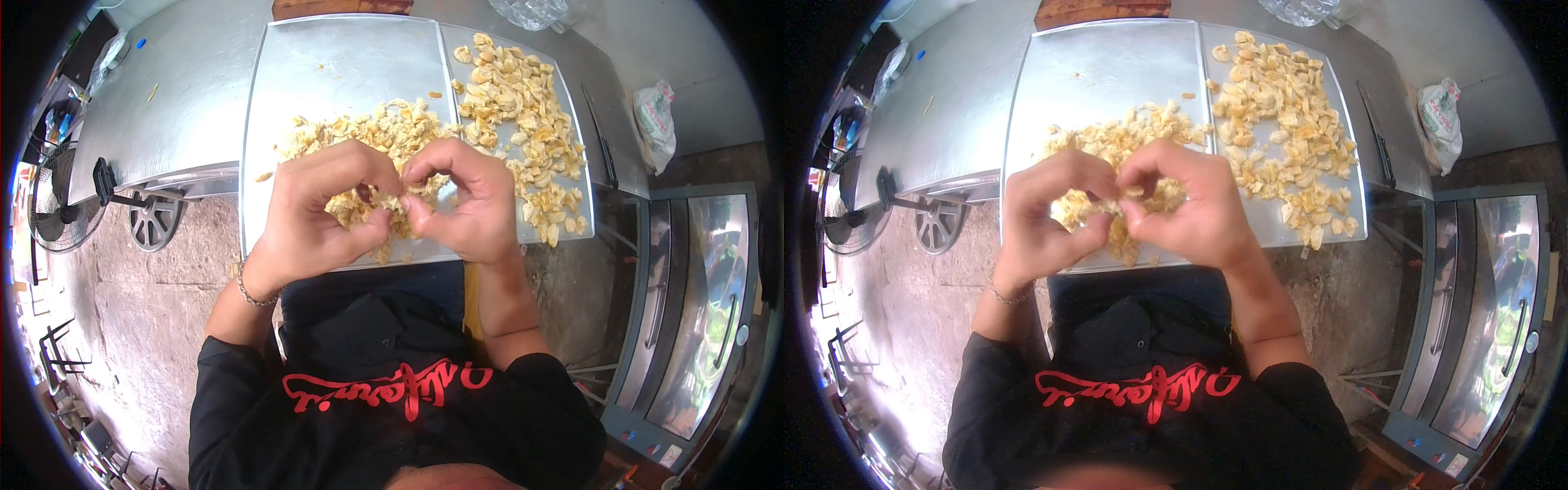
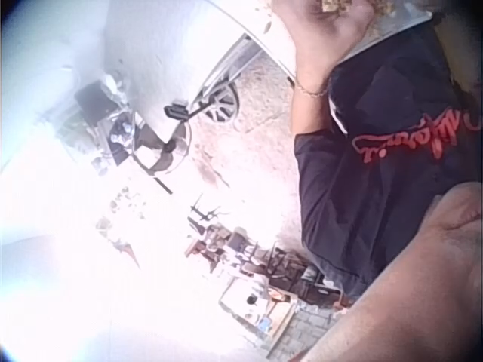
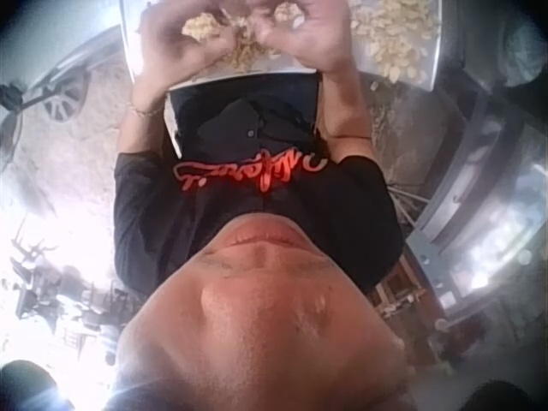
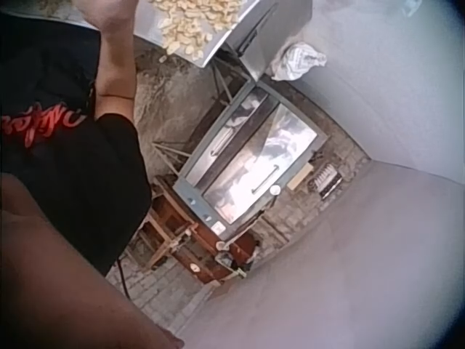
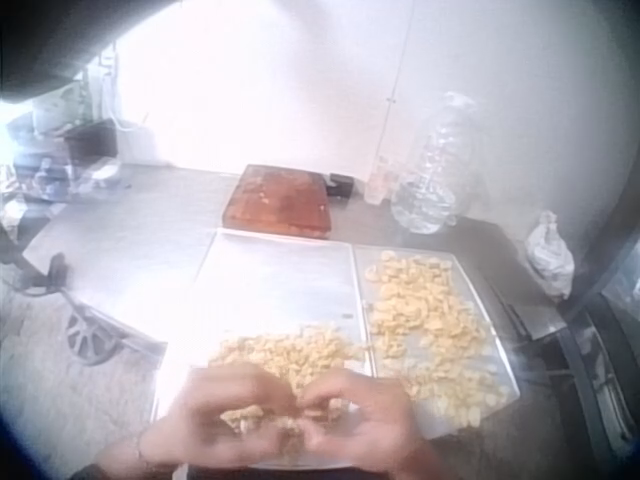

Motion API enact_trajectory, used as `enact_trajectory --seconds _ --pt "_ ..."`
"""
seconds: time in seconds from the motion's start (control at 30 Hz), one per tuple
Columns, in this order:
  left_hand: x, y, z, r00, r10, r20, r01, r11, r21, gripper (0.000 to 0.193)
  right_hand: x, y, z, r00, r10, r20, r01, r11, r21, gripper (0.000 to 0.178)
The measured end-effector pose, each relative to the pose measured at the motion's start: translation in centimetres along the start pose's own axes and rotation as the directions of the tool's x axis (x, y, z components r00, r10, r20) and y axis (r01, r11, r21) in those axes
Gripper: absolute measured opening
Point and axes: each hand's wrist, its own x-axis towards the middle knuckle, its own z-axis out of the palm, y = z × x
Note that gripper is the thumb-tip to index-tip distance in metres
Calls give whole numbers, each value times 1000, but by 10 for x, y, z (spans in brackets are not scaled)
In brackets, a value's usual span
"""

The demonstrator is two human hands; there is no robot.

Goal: Breaking apart and sorting fried banana chips on metal trays.

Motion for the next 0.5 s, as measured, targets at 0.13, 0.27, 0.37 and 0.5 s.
enact_trajectory --seconds 0.13,0.27,0.37,0.5 --pt "-2 6 10 1000 -15 -12 15 999 30 19 -4 -1 4 999 8 48 -6 999 -35 21" --pt "0 6 12 999 -34 -32 36 998 44 17 -4 -10 6 999 30 25 -28 995 -96 20" --pt "-2 4 11 999 -39 -28 41 997 59 17 -2 -12 7 999 34 21 -31 992 -124 19" --pt "-2 4 10 999 -52 -11 53 997 53 17 -1 -11 6 1000 8 28 -4 989 -151 19"
